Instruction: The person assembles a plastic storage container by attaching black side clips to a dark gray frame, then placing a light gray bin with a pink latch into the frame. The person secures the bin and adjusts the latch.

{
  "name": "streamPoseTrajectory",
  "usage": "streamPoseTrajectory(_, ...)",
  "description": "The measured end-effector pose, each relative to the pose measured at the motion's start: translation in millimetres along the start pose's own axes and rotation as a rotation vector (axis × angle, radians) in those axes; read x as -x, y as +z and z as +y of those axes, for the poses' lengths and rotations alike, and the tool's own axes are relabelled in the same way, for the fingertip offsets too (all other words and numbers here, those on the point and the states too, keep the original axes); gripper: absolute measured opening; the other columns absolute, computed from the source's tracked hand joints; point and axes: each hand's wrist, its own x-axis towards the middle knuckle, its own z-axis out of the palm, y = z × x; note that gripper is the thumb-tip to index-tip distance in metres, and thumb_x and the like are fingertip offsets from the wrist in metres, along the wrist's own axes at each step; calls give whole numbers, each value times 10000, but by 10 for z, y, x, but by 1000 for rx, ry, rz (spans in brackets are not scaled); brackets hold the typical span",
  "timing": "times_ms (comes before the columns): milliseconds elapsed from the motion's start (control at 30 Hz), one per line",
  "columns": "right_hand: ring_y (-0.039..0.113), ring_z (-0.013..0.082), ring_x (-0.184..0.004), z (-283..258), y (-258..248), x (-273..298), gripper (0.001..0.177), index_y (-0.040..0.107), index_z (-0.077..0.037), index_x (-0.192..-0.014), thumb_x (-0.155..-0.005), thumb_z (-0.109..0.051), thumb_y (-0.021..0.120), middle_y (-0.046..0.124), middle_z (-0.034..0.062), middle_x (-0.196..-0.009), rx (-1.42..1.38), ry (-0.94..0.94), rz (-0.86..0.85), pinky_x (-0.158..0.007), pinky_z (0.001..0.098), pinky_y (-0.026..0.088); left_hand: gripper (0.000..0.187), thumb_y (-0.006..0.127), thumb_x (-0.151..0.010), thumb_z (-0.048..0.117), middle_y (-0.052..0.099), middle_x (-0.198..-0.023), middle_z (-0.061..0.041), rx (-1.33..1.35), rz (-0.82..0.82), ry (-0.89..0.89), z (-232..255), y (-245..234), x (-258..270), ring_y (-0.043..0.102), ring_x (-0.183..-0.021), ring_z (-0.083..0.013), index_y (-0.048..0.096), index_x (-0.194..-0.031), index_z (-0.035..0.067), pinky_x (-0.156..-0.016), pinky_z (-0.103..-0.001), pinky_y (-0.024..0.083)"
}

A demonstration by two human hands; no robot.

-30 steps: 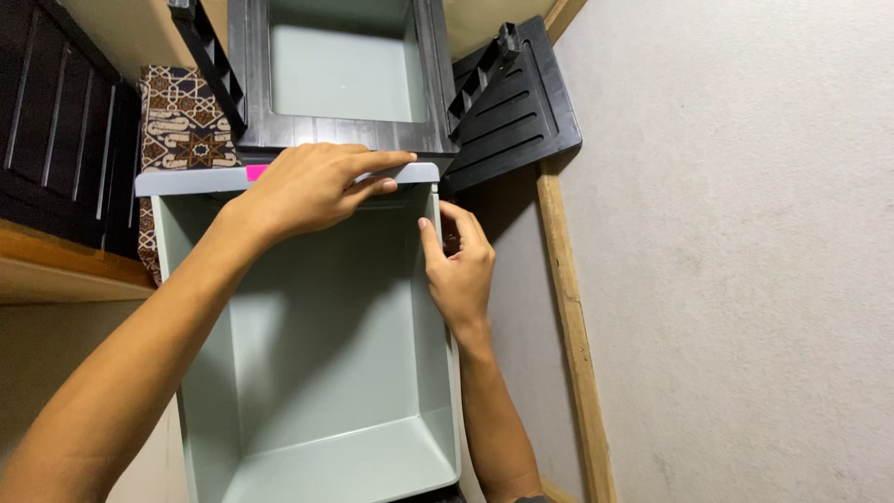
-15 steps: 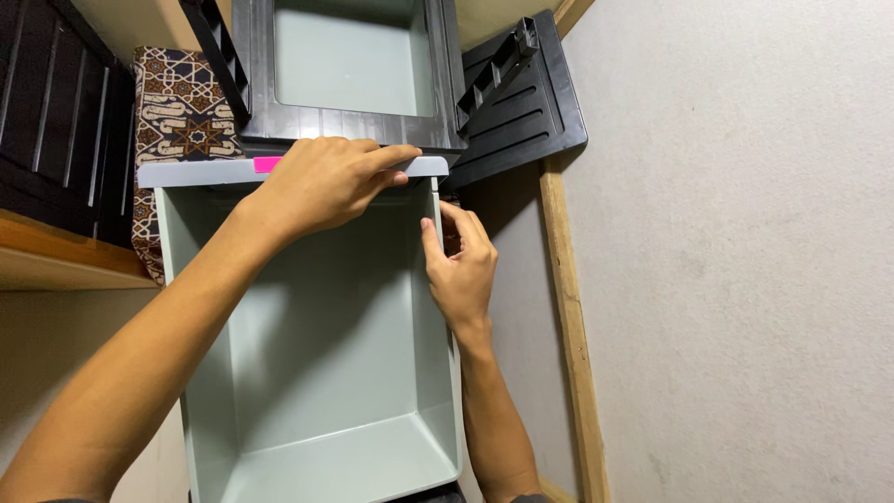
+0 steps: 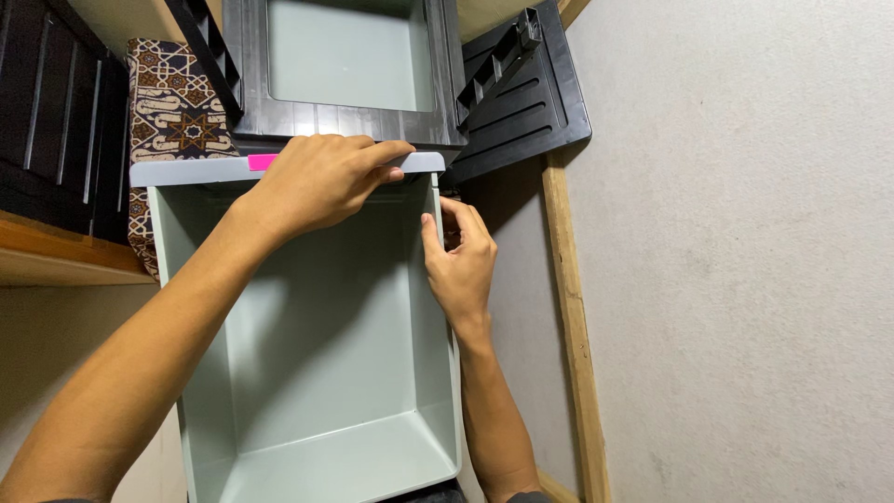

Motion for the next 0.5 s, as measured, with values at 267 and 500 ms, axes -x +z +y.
streamPoseTrajectory(267,701,148,-800,-38,23,5,167,701,2,-1115,-959,-54,683,706,85,-971,55,-58,8,-664,270,562,286,610,-1020,306,730,-902,-142,-22,27,12,21,-26,14,678,-755,-387,678,-1241,137,-598,-502,503)
streamPoseTrajectory(500,600,149,-633,-96,2,29,232,707,-18,-1181,-957,-57,663,663,86,-904,120,-12,-20,-534,291,498,281,612,-1018,295,721,-896,-129,-54,32,-1,82,-70,50,676,-749,-380,678,-1239,134,-586,-497,502)
